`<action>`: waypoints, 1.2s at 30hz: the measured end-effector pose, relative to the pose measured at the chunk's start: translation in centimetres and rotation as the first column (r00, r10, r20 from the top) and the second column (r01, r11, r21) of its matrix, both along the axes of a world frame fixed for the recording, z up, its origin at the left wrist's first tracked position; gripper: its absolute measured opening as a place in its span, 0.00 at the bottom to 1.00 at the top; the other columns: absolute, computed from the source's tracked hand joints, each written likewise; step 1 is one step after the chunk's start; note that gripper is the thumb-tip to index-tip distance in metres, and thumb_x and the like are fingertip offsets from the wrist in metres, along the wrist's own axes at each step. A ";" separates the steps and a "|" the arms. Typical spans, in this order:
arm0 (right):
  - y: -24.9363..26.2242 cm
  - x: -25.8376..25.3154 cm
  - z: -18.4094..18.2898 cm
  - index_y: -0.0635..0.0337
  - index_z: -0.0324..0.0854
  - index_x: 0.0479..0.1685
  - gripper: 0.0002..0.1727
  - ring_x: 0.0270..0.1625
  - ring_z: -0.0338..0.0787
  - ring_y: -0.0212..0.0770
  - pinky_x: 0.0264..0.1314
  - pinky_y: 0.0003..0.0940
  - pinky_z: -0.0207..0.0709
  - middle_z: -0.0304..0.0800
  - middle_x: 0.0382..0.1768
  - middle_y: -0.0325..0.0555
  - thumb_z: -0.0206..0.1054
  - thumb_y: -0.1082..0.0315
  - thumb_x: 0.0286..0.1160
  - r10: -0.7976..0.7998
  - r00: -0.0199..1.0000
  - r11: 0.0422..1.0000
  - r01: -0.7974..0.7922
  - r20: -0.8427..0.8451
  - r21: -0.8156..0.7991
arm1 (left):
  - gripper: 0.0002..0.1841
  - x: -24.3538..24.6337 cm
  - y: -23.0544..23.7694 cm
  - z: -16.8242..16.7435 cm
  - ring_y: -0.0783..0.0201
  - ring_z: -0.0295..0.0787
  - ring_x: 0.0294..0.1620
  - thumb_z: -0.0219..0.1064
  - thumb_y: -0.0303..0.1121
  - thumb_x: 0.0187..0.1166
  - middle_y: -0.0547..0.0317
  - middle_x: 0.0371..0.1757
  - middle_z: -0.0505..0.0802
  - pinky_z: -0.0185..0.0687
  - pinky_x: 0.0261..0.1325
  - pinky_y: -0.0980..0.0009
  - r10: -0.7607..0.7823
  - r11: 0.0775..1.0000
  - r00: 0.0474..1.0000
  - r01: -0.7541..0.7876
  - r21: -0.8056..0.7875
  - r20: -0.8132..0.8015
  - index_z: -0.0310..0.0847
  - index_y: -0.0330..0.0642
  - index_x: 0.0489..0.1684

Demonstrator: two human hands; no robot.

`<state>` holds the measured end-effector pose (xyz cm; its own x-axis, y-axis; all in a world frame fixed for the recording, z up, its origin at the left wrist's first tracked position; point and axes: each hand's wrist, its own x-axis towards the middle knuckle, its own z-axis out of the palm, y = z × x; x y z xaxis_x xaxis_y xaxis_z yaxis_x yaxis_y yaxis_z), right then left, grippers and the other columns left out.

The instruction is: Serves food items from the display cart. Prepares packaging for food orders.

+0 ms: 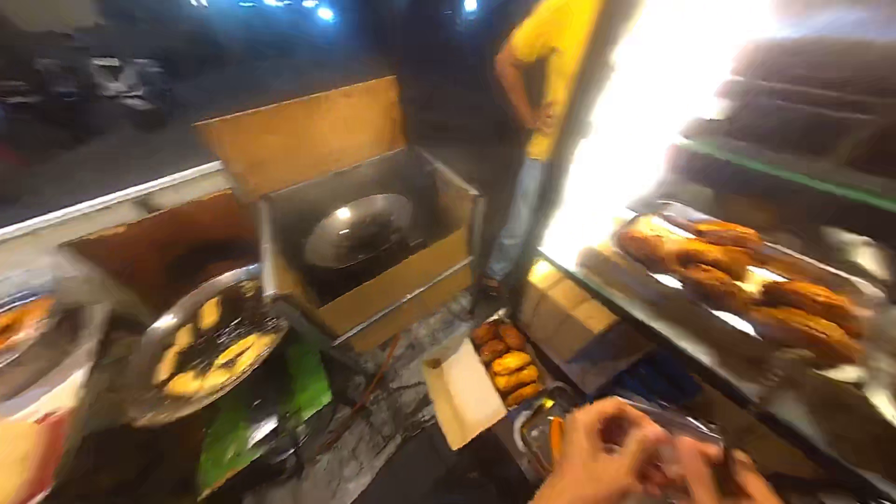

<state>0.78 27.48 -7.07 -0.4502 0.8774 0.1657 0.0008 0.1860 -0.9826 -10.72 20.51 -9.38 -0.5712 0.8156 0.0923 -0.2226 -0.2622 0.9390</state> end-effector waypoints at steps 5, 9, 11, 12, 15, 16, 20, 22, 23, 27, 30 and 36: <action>2.2 1.4 -0.8 0.58 0.85 0.45 0.06 0.24 0.83 0.22 0.26 0.22 0.81 0.88 0.28 0.27 0.67 0.65 0.84 -0.065 0.998 0.997 0.066 -0.016 0.031 | 0.09 1.2 1.0 -0.1 0.76 0.85 0.28 0.65 0.32 0.85 0.61 0.35 0.92 0.86 0.33 0.77 -0.084 0.995 0.980 0.075 -0.060 -0.179 0.86 0.33 0.47; 2.2 2.2 -1.1 0.59 0.87 0.38 0.10 0.20 0.81 0.23 0.23 0.23 0.79 0.84 0.21 0.30 0.68 0.62 0.83 -0.204 0.979 0.972 0.204 -0.010 0.118 | 0.20 3.9 2.3 0.6 0.79 0.71 0.18 0.48 0.35 0.94 0.70 0.20 0.78 0.71 0.24 0.80 -0.103 0.990 0.982 0.086 -0.109 -0.160 0.80 0.39 0.31; 1.2 3.2 -1.3 0.64 0.88 0.37 0.12 0.28 0.88 0.26 0.35 0.25 0.86 0.90 0.25 0.38 0.68 0.64 0.82 -0.197 0.979 0.930 0.169 0.055 0.328 | 0.21 4.8 3.3 0.4 0.77 0.76 0.21 0.46 0.34 0.92 0.69 0.20 0.80 0.77 0.29 0.77 -0.113 0.985 0.988 0.098 -0.143 -0.101 0.81 0.39 0.28; 0.9 3.6 -1.6 0.66 0.87 0.36 0.13 0.30 0.90 0.29 0.37 0.27 0.87 0.90 0.26 0.43 0.68 0.64 0.81 -0.225 0.971 0.894 0.171 0.084 0.415 | 0.20 5.3 3.5 0.3 0.78 0.80 0.26 0.45 0.32 0.90 0.69 0.22 0.83 0.81 0.35 0.77 -0.150 0.981 0.984 0.136 -0.139 -0.097 0.81 0.38 0.29; 2.2 5.5 -2.2 0.64 0.90 0.39 0.15 0.33 0.90 0.23 0.40 0.24 0.87 0.92 0.28 0.38 0.68 0.59 0.82 -0.410 0.908 0.821 0.325 0.088 0.470 | 0.23 8.1 3.7 0.6 0.80 0.72 0.18 0.44 0.33 0.92 0.73 0.16 0.77 0.73 0.26 0.79 -0.283 0.947 0.958 0.269 -0.174 -0.057 0.76 0.43 0.21; 2.3 6.2 -2.0 0.63 0.90 0.40 0.15 0.33 0.90 0.22 0.40 0.23 0.88 0.92 0.28 0.37 0.68 0.58 0.82 -0.436 0.895 0.809 0.343 0.095 0.477 | 0.24 8.9 3.9 0.7 0.81 0.72 0.17 0.44 0.33 0.92 0.74 0.15 0.77 0.73 0.25 0.79 -0.302 0.940 0.953 0.294 -0.171 -0.020 0.77 0.43 0.20; 1.1 7.7 -3.0 0.63 0.86 0.33 0.17 0.27 0.87 0.30 0.32 0.28 0.84 0.88 0.23 0.42 0.66 0.57 0.84 -0.462 0.877 0.786 0.337 0.131 0.518 | 0.21 8.9 5.6 0.6 0.82 0.80 0.22 0.44 0.31 0.90 0.75 0.20 0.83 0.79 0.31 0.80 -0.376 0.915 0.923 0.384 -0.126 0.087 0.79 0.46 0.25; 3.3 9.2 -4.0 0.63 0.89 0.37 0.18 0.27 0.87 0.25 0.33 0.24 0.85 0.89 0.23 0.38 0.66 0.55 0.84 -0.563 0.823 0.733 0.458 0.071 0.503 | 0.25 9.9 6.0 0.6 0.80 0.67 0.14 0.43 0.37 0.92 0.76 0.13 0.74 0.66 0.19 0.81 -0.506 0.849 0.859 0.512 -0.133 0.079 0.74 0.51 0.17; 4.3 10.0 -4.0 0.62 0.90 0.37 0.18 0.25 0.85 0.21 0.30 0.21 0.83 0.88 0.22 0.35 0.66 0.55 0.83 -0.588 0.807 0.734 0.507 0.049 0.452 | 0.25 10.2 6.0 0.5 0.78 0.63 0.13 0.44 0.40 0.94 0.75 0.13 0.71 0.61 0.18 0.79 -0.591 0.793 0.803 0.595 -0.131 0.076 0.72 0.50 0.17; 4.7 13.5 -2.0 0.54 0.92 0.44 0.17 0.27 0.87 0.25 0.27 0.23 0.81 0.96 0.33 0.33 0.65 0.52 0.86 -0.340 0.940 0.933 0.335 0.015 0.129 | 0.24 8.7 6.8 0.4 0.80 0.64 0.14 0.50 0.42 0.93 0.75 0.14 0.71 0.61 0.19 0.80 -0.712 0.702 0.680 0.692 -0.168 -0.175 0.75 0.48 0.18; 3.7 16.1 -1.5 0.56 0.93 0.49 0.12 0.34 0.92 0.28 0.36 0.25 0.87 0.97 0.39 0.37 0.73 0.57 0.80 -0.103 0.994 0.992 0.101 0.029 0.074 | 0.23 6.8 7.3 0.3 0.79 0.72 0.19 0.54 0.42 0.92 0.69 0.18 0.79 0.70 0.25 0.80 -0.712 0.683 0.566 0.697 -0.221 -0.416 0.83 0.41 0.24; 1.8 17.5 -2.6 0.60 0.93 0.46 0.09 0.35 0.90 0.25 0.38 0.22 0.85 0.97 0.39 0.38 0.79 0.66 0.72 -0.017 0.999 1.000 0.016 -0.031 -0.017 | 0.14 6.4 6.9 0.5 0.77 0.74 0.19 0.65 0.39 0.87 0.64 0.21 0.84 0.71 0.24 0.79 -0.690 0.686 0.484 0.676 -0.271 -0.538 0.86 0.37 0.36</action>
